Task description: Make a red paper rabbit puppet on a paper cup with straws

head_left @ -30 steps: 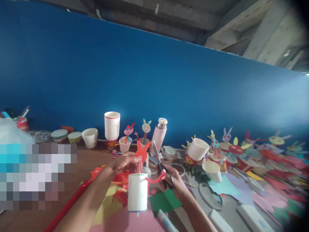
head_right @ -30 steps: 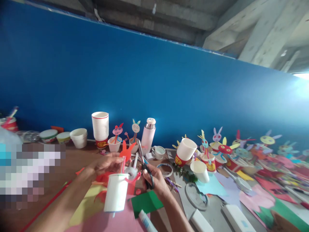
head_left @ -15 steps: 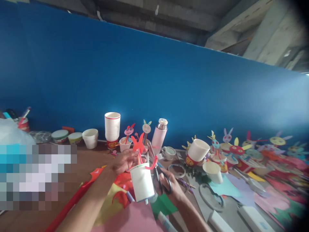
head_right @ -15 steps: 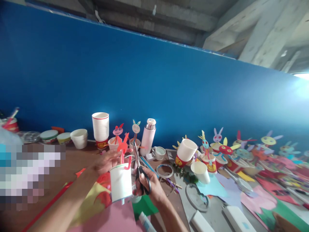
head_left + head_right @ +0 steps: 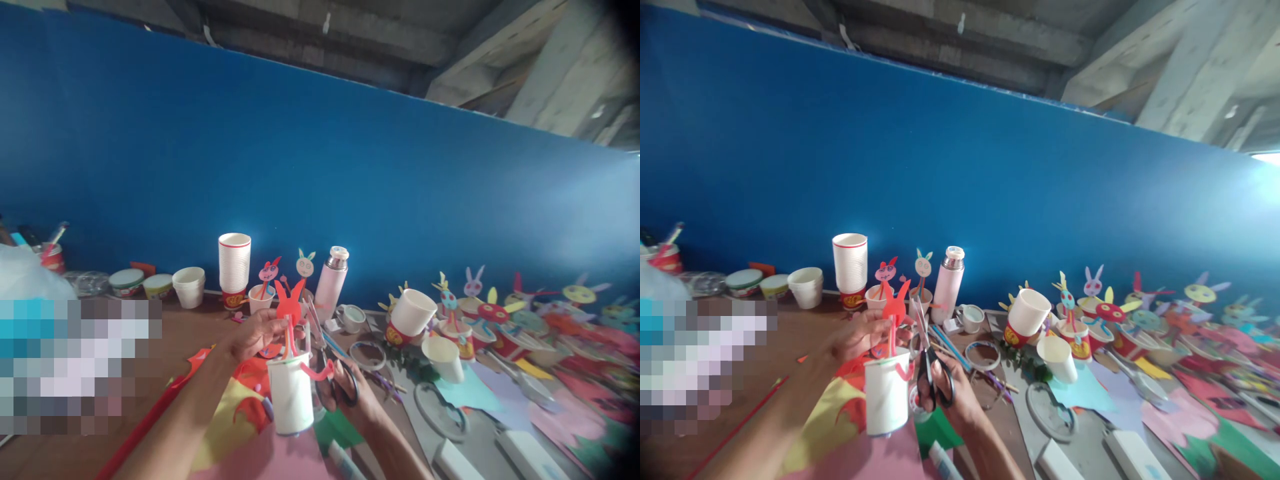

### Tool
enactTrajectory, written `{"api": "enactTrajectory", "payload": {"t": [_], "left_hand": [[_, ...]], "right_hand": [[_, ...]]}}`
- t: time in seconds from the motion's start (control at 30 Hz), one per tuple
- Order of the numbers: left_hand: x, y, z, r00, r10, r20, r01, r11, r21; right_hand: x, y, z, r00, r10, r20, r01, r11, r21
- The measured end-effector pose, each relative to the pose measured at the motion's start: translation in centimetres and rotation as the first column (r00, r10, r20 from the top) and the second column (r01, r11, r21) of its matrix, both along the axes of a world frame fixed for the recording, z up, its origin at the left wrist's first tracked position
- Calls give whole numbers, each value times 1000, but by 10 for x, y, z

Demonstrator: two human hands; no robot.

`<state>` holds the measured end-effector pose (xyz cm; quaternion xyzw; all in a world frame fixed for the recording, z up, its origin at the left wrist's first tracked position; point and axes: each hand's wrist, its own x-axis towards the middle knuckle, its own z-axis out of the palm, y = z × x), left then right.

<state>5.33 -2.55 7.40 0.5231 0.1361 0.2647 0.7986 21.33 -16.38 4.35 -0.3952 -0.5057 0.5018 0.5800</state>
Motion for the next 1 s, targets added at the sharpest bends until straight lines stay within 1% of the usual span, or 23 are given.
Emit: {"api": "enactTrajectory", "payload": {"t": [0.1, 0.17, 0.27, 0.4, 0.5, 0.63, 0.83, 0.93, 1.0], "left_hand": [[-1, -1, 1, 1000, 0, -5, 0, 1000, 17], [0, -2, 2, 1000, 1, 0, -1, 999, 36], [0, -1, 3, 1000, -8, 4, 8, 998, 63], [1, 0, 2, 1000, -9, 11, 8, 997, 77], [1, 0, 0, 1000, 4, 6, -4, 997, 75], [1, 0, -1, 1000, 10, -3, -10, 999, 53], [2, -2, 1, 1000, -8, 29, 6, 999, 38], [3, -3, 0, 999, -21, 41, 20, 999, 29], [4, -3, 0, 999, -27, 39, 25, 999, 37]], "right_hand": [[-3, -1, 4, 999, -8, 32, 8, 1000, 1], [-4, -1, 4, 1000, 3, 15, -3, 1000, 4], [-5, 0, 0, 999, -1, -39, 1, 1000, -4], [-3, 2, -8, 995, 39, -96, -41, 999, -21], [-1, 2, -11, 995, 22, -96, -26, 999, -39], [0, 1, -10, 997, -2, -74, -2, 999, -52], [-3, 2, -12, 988, 56, -144, -64, 997, -52], [-6, 1, -8, 986, 56, -159, -65, 997, -49], [-6, 0, -5, 991, 47, -129, -56, 996, -67]]}}
